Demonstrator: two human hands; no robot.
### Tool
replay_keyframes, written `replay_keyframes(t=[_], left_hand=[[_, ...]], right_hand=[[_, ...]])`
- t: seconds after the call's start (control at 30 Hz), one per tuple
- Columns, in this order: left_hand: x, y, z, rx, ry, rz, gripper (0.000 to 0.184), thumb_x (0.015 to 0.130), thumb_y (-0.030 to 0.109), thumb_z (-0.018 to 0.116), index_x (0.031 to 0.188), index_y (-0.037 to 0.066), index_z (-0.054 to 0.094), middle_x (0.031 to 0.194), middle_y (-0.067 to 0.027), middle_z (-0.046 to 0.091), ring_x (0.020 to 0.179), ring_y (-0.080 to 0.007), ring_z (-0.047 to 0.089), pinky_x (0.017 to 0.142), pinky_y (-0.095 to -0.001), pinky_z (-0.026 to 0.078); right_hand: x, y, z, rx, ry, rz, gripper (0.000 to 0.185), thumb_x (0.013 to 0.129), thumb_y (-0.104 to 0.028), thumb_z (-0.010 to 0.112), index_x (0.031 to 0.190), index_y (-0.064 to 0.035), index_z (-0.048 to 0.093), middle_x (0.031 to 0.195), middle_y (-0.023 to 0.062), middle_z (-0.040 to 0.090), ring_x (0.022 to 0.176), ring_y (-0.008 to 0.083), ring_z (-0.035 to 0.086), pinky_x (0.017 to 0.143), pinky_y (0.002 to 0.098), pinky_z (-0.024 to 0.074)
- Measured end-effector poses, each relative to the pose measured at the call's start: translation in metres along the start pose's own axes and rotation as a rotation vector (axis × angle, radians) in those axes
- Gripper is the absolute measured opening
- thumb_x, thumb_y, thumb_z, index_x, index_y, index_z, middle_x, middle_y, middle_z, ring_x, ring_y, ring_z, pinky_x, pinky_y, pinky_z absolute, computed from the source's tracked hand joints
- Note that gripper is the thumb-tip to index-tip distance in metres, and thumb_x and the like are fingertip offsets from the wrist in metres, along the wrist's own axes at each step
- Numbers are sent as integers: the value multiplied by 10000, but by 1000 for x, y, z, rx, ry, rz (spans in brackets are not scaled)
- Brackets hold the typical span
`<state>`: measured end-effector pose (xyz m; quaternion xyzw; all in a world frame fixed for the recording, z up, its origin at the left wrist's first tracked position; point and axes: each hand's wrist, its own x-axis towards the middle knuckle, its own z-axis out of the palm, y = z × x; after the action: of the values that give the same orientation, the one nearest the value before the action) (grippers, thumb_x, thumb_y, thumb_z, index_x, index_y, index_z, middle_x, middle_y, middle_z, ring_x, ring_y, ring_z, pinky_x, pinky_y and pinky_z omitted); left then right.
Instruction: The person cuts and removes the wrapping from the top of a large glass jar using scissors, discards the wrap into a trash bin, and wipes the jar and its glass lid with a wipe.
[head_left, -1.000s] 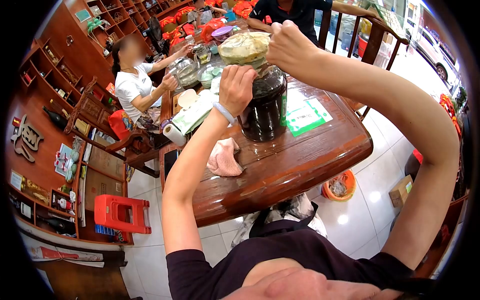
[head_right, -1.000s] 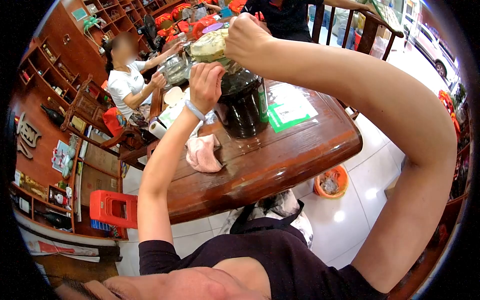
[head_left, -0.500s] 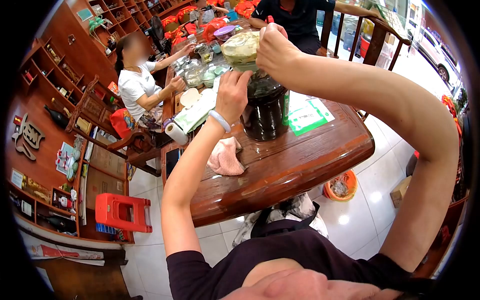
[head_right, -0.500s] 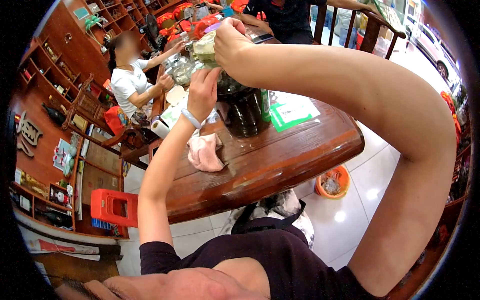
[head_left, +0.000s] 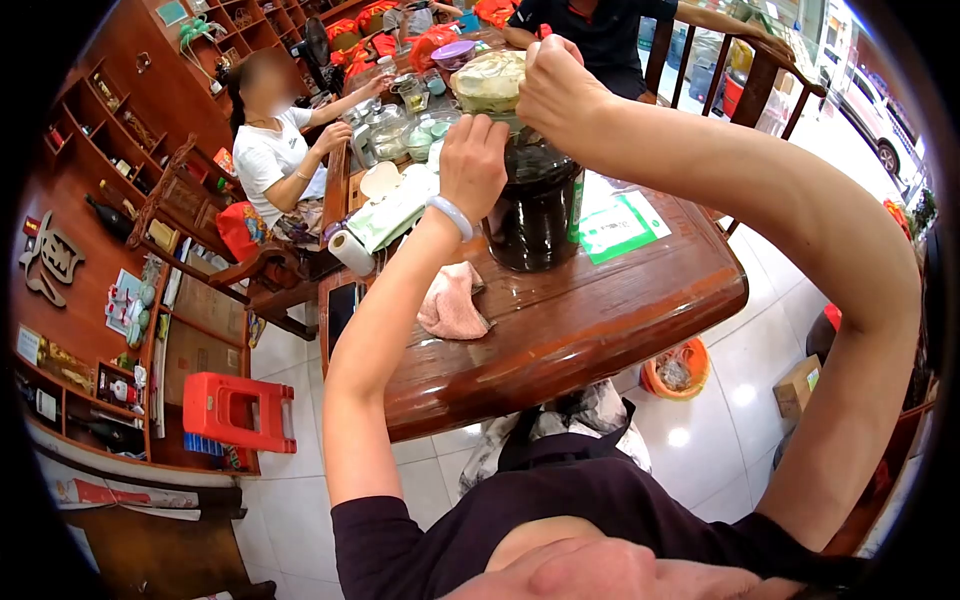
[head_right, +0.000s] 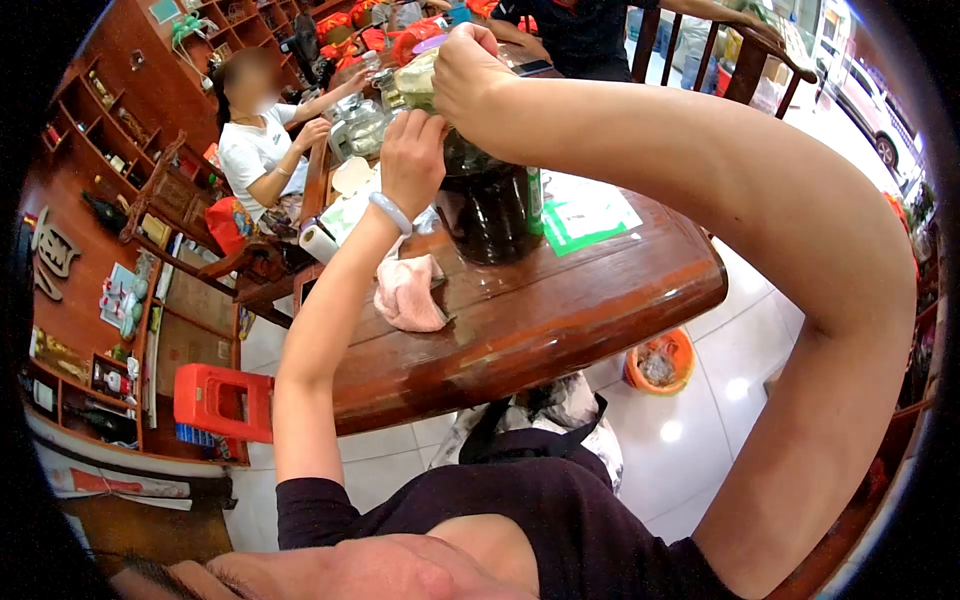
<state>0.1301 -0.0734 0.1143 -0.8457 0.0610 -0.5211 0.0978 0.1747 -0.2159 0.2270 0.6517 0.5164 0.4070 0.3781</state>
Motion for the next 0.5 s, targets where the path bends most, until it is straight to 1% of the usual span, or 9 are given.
replay_keyframes(t=[0.07, 0.13, 0.17, 0.23, 0.3, 0.4, 0.43, 0.47, 0.5], left_hand=[[0, -2, -1, -22, -4, 3, 96, 688, 5, 526, 777, 40, 529, 737, -92, 464, 748, -262, 472, 681, -350, 396], [-1, -3, -2, -38, -7, 6, 94, 693, 11, 533, 782, 40, 530, 737, -91, 465, 747, -262, 471, 679, -352, 395], [-1, -4, -4, -45, -28, 2, 90, 701, 13, 537, 786, 40, 532, 738, -92, 468, 749, -263, 471, 679, -353, 395], [-3, -5, -6, -51, -49, -3, 86, 708, 15, 541, 791, 40, 533, 740, -92, 470, 751, -264, 472, 679, -354, 395], [-5, -6, -7, -103, -36, -6, 83, 712, 9, 540, 788, 41, 533, 742, -92, 473, 752, -265, 473, 676, -357, 394], [-14, -11, -12, -85, -97, -14, 86, 722, 20, 544, 806, 38, 537, 755, -96, 476, 765, -268, 478, 690, -358, 395], [-19, -13, -14, -84, -100, -12, 86, 722, 20, 544, 806, 38, 537, 755, -96, 476, 765, -268, 478, 690, -358, 395], [-24, -15, -16, -102, -78, -29, 100, 726, 17, 561, 823, 18, 537, 797, -111, 492, 781, -284, 482, 704, -372, 402], [-27, -17, -18, -117, -53, -47, 118, 730, 13, 578, 840, -1, 537, 840, -126, 509, 797, -300, 486, 718, -385, 408]], right_hand=[[3, -1, 0, 1, 18, 2, 109, 692, -228, 603, 620, -150, 627, 583, -15, 517, 654, 186, 477, 524, 337, 317], [12, -4, 2, -16, -18, -80, 159, 756, -251, 568, 759, -112, 646, 632, 14, 575, 545, 183, 519, 411, 351, 289], [15, -8, 3, -41, -62, -60, 61, 702, -168, 623, 725, -114, 641, 630, 6, 564, 529, 165, 483, 403, 337, 278], [20, -12, 1, -96, -63, -77, 55, 651, -108, 646, 705, -114, 639, 618, 1, 552, 522, 156, 463, 403, 324, 269], [18, -12, -5, -168, -39, -143, 200, 518, 38, 674, 651, -105, 629, 569, -8, 510, 504, 140, 419, 400, 288, 235], [21, -26, -9, -195, -157, -216, 173, 538, 29, 672, 648, -97, 628, 566, -10, 507, 500, 146, 420, 401, 284, 241], [22, -29, -8, -129, -140, -221, 133, 593, -44, 680, 707, -99, 639, 593, -13, 526, 511, 150, 441, 407, 290, 258], [24, -29, -7, -128, -137, -220, 133, 593, -44, 680, 707, -99, 639, 593, -13, 526, 511, 150, 441, 407, 290, 258], [24, -27, -3, -16, -123, -163, 66, 631, -119, 667, 692, -117, 640, 614, -11, 557, 544, 155, 492, 438, 315, 292]])
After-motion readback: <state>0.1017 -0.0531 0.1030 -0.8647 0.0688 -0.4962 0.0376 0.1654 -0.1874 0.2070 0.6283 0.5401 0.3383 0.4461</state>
